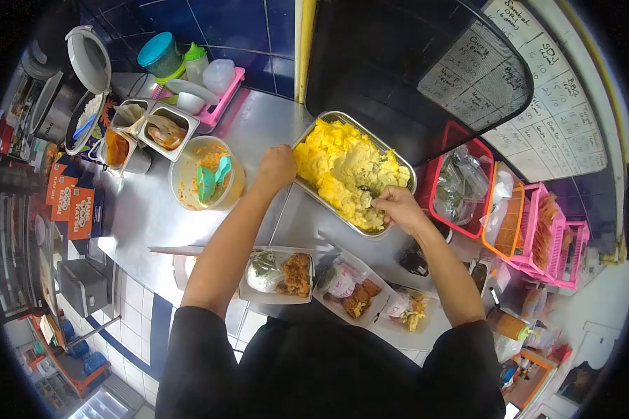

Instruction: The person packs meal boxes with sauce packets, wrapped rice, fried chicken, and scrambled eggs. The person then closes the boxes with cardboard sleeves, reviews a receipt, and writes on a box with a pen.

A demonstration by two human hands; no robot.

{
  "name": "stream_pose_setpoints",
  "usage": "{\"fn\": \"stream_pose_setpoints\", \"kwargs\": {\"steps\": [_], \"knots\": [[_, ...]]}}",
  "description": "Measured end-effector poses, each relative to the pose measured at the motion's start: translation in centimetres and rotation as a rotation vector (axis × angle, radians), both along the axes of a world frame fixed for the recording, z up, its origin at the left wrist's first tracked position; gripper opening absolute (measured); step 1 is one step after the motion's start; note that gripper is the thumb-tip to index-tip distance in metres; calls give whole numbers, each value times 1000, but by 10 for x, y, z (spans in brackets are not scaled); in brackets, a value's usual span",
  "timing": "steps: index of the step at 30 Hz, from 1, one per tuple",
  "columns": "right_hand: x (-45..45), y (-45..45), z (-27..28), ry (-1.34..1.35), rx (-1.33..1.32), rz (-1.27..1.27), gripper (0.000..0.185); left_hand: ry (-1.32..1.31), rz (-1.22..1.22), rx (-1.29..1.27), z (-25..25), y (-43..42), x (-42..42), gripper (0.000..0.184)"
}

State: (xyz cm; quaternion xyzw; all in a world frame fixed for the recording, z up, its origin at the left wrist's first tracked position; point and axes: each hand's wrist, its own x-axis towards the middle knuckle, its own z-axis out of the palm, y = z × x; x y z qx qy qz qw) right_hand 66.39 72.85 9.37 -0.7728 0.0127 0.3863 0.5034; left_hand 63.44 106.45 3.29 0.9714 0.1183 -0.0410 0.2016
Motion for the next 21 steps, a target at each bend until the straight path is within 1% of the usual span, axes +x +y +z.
{"fn": "stream_pose_setpoints", "kwargs": {"steps": [3,5,7,9,10,11,14,16,18,20,21], "knots": [[3,-5,3,125,198,-173,16,-4,-9,8,-2,3,3,25],[5,-8,10,128,238,-211,17,16,-21,32,-4,4,2,26],[4,-15,23,109,301,-249,18,49,-43,65,1,3,5,26],[-4,-28,39,69,385,-287,18,14,-84,88,5,4,6,27],[-13,-36,48,7,424,-319,16,2,-108,96,6,5,4,28],[-28,-42,69,-8,469,-340,16,22,-102,112,7,5,4,29],[-98,-67,127,-39,395,-405,20,57,-124,143,6,9,7,32],[-161,-83,150,-36,333,-460,22,13,-162,155,1,13,8,34],[-224,-94,152,87,354,-557,23,54,-190,162,14,10,7,34],[-281,-95,136,151,358,-646,24,93,-198,169,18,7,8,33],[-302,-90,123,144,283,-694,23,115,-198,174,18,8,9,32]]}}
